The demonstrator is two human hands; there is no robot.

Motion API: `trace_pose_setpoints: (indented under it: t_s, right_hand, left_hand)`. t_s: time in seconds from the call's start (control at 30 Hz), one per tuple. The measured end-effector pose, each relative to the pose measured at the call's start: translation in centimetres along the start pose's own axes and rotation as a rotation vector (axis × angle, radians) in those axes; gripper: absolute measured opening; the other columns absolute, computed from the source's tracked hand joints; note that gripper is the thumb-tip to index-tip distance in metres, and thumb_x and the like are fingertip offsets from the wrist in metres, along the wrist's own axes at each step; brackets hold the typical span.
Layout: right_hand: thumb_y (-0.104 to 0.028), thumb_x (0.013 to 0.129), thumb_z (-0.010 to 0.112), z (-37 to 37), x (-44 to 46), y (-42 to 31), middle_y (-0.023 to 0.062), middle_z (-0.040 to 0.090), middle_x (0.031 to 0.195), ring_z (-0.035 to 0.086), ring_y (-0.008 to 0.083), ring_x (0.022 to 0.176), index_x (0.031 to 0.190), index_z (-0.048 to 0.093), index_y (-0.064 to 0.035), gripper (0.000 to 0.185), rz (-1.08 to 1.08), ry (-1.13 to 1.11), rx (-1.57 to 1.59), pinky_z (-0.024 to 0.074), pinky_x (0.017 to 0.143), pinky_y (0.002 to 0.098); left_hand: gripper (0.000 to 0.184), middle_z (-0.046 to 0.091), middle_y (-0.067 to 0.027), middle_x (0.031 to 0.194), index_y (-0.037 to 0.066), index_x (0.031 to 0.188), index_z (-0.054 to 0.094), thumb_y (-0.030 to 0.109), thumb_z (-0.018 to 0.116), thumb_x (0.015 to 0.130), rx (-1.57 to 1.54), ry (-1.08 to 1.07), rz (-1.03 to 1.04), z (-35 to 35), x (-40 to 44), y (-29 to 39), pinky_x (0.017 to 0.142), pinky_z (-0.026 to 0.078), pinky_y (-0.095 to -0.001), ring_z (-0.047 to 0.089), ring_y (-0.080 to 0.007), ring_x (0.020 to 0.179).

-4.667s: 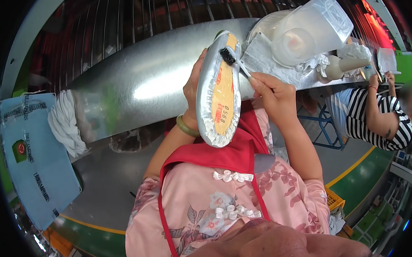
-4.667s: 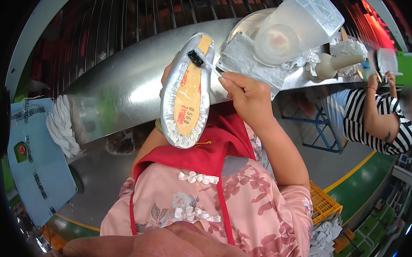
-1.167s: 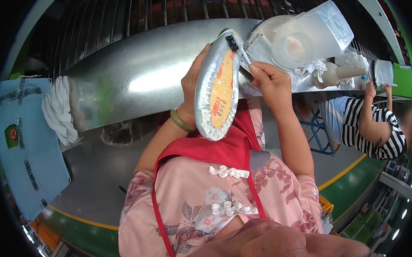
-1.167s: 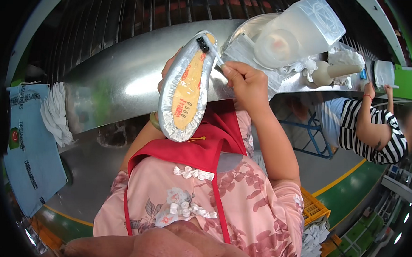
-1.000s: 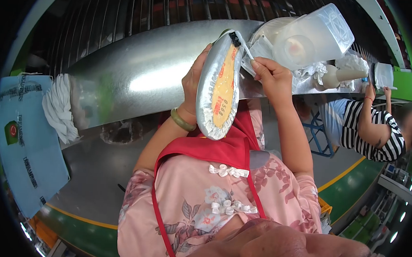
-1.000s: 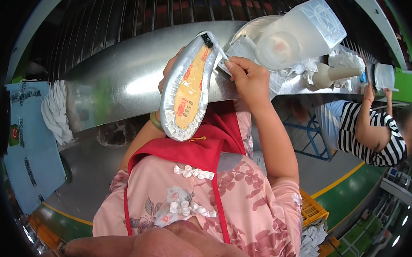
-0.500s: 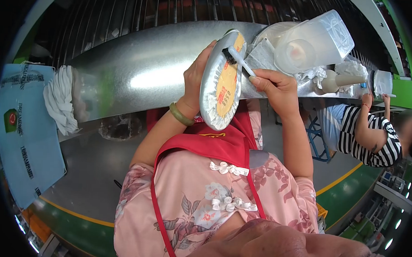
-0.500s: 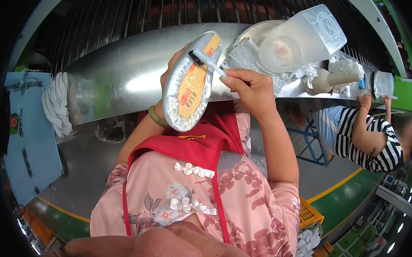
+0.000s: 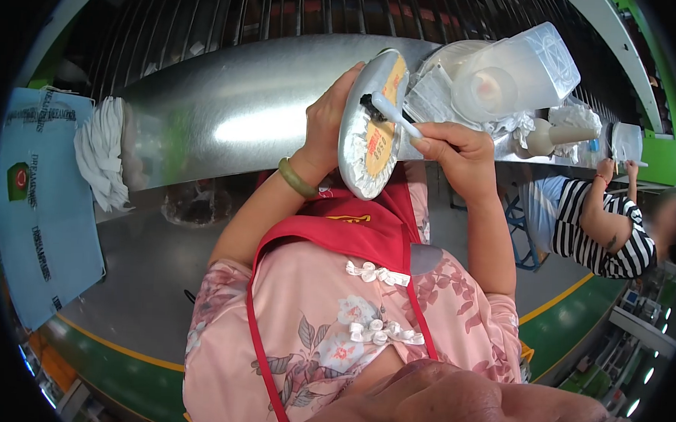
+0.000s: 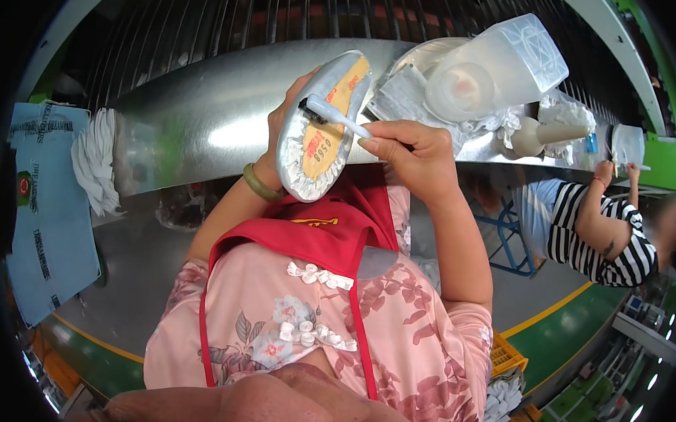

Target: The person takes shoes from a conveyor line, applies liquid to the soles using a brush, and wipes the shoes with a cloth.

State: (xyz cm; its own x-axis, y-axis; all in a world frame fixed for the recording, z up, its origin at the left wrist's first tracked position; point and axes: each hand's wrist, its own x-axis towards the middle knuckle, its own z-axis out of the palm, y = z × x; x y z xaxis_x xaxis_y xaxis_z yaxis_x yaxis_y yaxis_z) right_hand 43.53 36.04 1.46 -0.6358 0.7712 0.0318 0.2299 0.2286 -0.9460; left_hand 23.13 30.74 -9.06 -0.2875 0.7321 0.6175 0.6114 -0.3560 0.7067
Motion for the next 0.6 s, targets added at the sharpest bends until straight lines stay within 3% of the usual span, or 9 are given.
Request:
trace_pose_setpoints:
  t_s: [0.43,0.5,0.6]
  right_hand:
    - [-0.002,0.078,0.078,-0.1,1.1,-2.2,0.0078,0.072,0.081,0.065,0.0088,0.071,0.096,0.075,0.0002,0.018,-0.128,-0.089,-0.004,0.0523,0.063,0.0226]
    - [-0.002,0.078,0.078,0.0,1.6,-2.5,0.0075,0.072,0.080,0.065,0.0089,0.071,0.096,0.075,0.0003,0.018,-0.141,-0.087,0.000,0.0521,0.063,0.0227]
    - [0.001,0.077,0.077,0.0,2.7,-2.5,0.0076,0.071,0.081,0.063,0.0097,0.071,0.096,0.074,0.0027,0.020,-0.174,-0.094,0.017,0.0497,0.063,0.0226]
  left_hand:
    - [0.081,0.066,-0.0148,0.112,0.005,0.130,0.046,0.029,0.086,0.064,-0.116,-0.106,-0.110,-2.2,2.0,0.8,0.077,0.057,-0.0390,0.069,-0.0306,0.097]
    - [0.079,0.066,-0.0095,0.118,0.006,0.137,0.043,0.009,0.085,0.070,-0.148,-0.256,-0.212,-3.3,2.6,1.8,0.088,0.056,-0.0277,0.067,-0.0161,0.103]
    - [0.077,0.067,-0.0101,0.116,0.006,0.134,0.045,0.014,0.086,0.069,-0.057,-0.298,-0.233,-4.4,3.3,1.7,0.088,0.056,-0.0293,0.067,-0.0175,0.103]
